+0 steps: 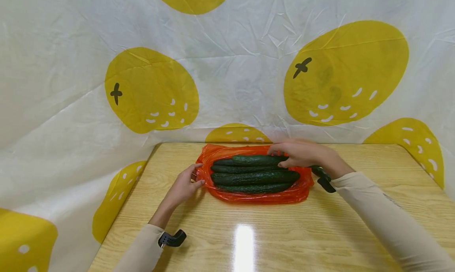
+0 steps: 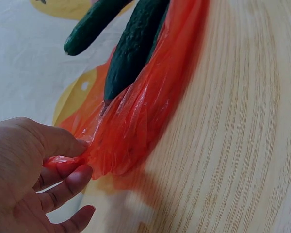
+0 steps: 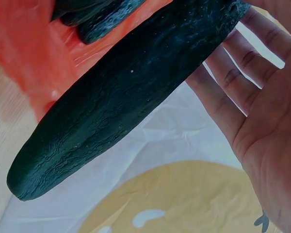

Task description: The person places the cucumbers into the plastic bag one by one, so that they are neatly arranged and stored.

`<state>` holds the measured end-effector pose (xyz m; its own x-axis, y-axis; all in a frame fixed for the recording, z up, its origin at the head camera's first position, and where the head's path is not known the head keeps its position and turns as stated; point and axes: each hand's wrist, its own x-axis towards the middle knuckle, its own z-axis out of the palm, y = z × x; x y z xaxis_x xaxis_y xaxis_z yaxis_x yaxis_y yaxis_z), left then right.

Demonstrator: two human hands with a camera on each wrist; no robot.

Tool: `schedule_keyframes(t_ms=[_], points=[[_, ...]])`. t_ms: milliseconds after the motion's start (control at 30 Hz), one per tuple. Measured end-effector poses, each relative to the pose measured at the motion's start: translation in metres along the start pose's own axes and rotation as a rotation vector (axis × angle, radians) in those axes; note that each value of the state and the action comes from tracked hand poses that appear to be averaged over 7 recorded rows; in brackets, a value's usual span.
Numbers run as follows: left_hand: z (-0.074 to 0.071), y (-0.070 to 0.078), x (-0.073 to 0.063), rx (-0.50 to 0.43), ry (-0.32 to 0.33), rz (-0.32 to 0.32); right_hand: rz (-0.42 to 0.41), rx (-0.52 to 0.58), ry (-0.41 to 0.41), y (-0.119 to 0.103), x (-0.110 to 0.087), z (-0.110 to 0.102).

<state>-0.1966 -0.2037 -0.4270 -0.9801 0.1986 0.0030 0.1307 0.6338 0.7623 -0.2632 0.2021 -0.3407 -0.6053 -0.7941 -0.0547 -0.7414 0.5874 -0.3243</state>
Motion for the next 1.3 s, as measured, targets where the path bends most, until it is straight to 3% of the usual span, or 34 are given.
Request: schedule_keyframes(t_ms=[300, 633, 1300], points=[[-0.001, 0.002, -0.001, 0.002, -0.005, -0.002, -0.062, 0.002, -0.010, -0.011, 0.018, -0.004], [-0.001, 0.002, -0.001, -0.005, -0.006, 0.007, -0.088, -0.075, -0.011, -0.029, 0.039, -0.006], [-0.001, 0.001, -0.002, -0.004, 0.001, -0.008, -0.042, 0.014, -0.062, -0.031, 0.063, 0.019]])
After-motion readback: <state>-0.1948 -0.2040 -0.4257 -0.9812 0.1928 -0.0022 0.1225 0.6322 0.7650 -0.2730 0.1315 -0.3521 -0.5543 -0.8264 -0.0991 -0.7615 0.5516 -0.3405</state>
